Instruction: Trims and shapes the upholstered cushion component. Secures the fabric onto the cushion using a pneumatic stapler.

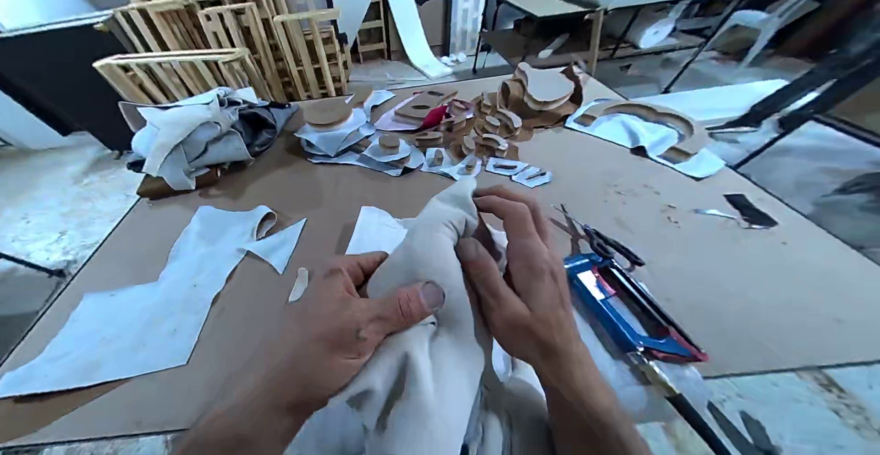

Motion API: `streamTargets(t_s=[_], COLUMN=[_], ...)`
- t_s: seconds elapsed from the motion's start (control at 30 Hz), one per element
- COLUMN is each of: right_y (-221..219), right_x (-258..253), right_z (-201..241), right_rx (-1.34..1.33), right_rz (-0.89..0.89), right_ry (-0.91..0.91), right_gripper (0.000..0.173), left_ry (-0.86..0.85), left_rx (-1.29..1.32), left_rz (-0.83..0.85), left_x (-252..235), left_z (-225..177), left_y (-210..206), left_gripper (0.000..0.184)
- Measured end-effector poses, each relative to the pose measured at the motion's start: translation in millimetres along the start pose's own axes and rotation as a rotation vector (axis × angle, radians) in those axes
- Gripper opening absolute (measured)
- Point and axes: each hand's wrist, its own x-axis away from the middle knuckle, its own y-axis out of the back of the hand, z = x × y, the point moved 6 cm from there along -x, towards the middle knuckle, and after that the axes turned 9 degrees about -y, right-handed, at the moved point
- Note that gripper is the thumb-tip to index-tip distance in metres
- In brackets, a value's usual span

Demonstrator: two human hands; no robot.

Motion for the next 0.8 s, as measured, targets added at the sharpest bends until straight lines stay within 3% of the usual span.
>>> streamTargets(t_s=[0.13, 0.27, 0.43, 0.5, 0.63, 0.73, 0.8], right_y=[-23, -40, -52, -63, -99, -121, -128], right_x=[16, 23, 17, 18, 6, 11, 26], right_z=[-26, -35, -27, -21, -35, -72, -87], right_rx=[-0.383, -0.608, -0.890, -1.093, -1.641, -1.645, -1.575], right_rz=[0.162, 0.019, 0.052, 0.099, -0.078, -0.189, -0.131], right_ry=[-0.295, -0.444, -0.395, -0.376, -0.242, -0.277, -0.274], right_gripper=[0.052, 0.044, 0.039, 0.040, 0.041, 0.054, 0.061], left_ry=[-0.013, -0.202, -0.788, -0.936, -0.936, -0.944, -0.933], left_rx=[0.222, 0.281, 0.122, -0.011, -0.127, -0.151, -0.150], left_rz=[0.019, 0.006, -0.021, -0.060, -0.121, -0.104, -0.093], left_x=[11, 19, -2, -9, -28, -43, -46], left_z=[34, 46, 48, 46, 47, 69, 88], left_y=[-14, -24, -23, -30, -37, -34, -35], left_gripper=[0.015, 0.025, 0.021, 0.024, 0.040, 0.040, 0.041])
